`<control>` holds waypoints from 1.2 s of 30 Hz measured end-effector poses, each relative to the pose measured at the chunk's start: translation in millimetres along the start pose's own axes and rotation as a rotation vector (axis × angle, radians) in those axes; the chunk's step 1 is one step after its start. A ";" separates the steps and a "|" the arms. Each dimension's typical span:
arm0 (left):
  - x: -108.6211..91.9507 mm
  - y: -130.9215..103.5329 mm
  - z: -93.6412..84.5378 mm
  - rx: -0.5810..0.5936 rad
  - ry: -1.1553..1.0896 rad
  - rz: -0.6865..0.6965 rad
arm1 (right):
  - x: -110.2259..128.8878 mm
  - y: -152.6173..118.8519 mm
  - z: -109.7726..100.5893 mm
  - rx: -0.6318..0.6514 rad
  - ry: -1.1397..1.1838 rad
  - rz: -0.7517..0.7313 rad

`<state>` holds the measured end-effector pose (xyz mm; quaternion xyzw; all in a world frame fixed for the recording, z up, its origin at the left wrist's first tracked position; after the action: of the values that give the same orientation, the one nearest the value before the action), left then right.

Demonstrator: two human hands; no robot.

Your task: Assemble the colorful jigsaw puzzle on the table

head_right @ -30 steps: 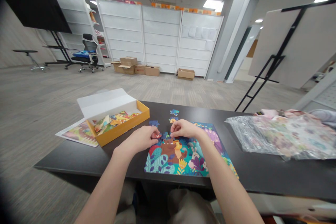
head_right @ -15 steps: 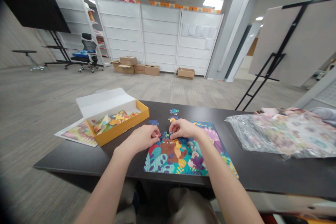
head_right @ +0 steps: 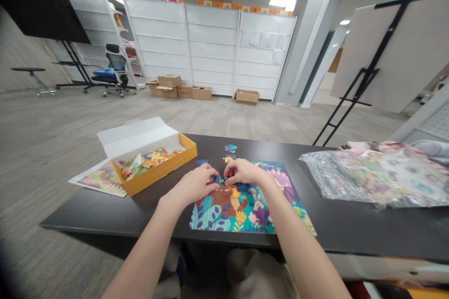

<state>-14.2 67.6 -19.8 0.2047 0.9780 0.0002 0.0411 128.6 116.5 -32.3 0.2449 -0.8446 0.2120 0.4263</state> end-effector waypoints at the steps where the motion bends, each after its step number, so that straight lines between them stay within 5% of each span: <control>1: 0.4 0.2 0.4 -0.005 -0.003 0.003 | -1.1 0.5 0.2 0.003 0.005 -0.003; 6: 1.0 0.3 0.9 -0.010 -0.011 0.009 | -7.1 1.2 -2.0 0.024 0.021 -0.038; 11: 0.4 -0.4 -1.2 0.009 -0.022 0.001 | -12.2 -0.8 -21.4 -0.141 -0.058 -0.070; 17: -0.4 1.1 -1.4 0.005 -0.027 0.013 | -15.8 -1.9 -27.1 -0.185 -0.131 -0.023; 27: 4.6 3.6 -2.2 -0.057 -0.124 0.036 | -11.6 -5.0 -21.9 -0.096 -0.124 0.012; 36: 6.2 3.1 -14.6 -0.086 -0.604 0.049 | -11.4 -16.2 -27.2 -0.057 -0.131 0.118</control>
<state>-19.7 73.2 -5.7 0.2171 0.9153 -0.0182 0.3388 160.9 121.8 -24.4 0.1958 -0.8893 0.1960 0.3638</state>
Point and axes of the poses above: each hand's wrist, its own y-axis towards the middle knuckle, its own z-axis out of the palm, x = y × z, the point moved 7 cm from there along y, towards the middle knuckle, and after that the axes turned 13 degrees about y, right-handed, at the moved point
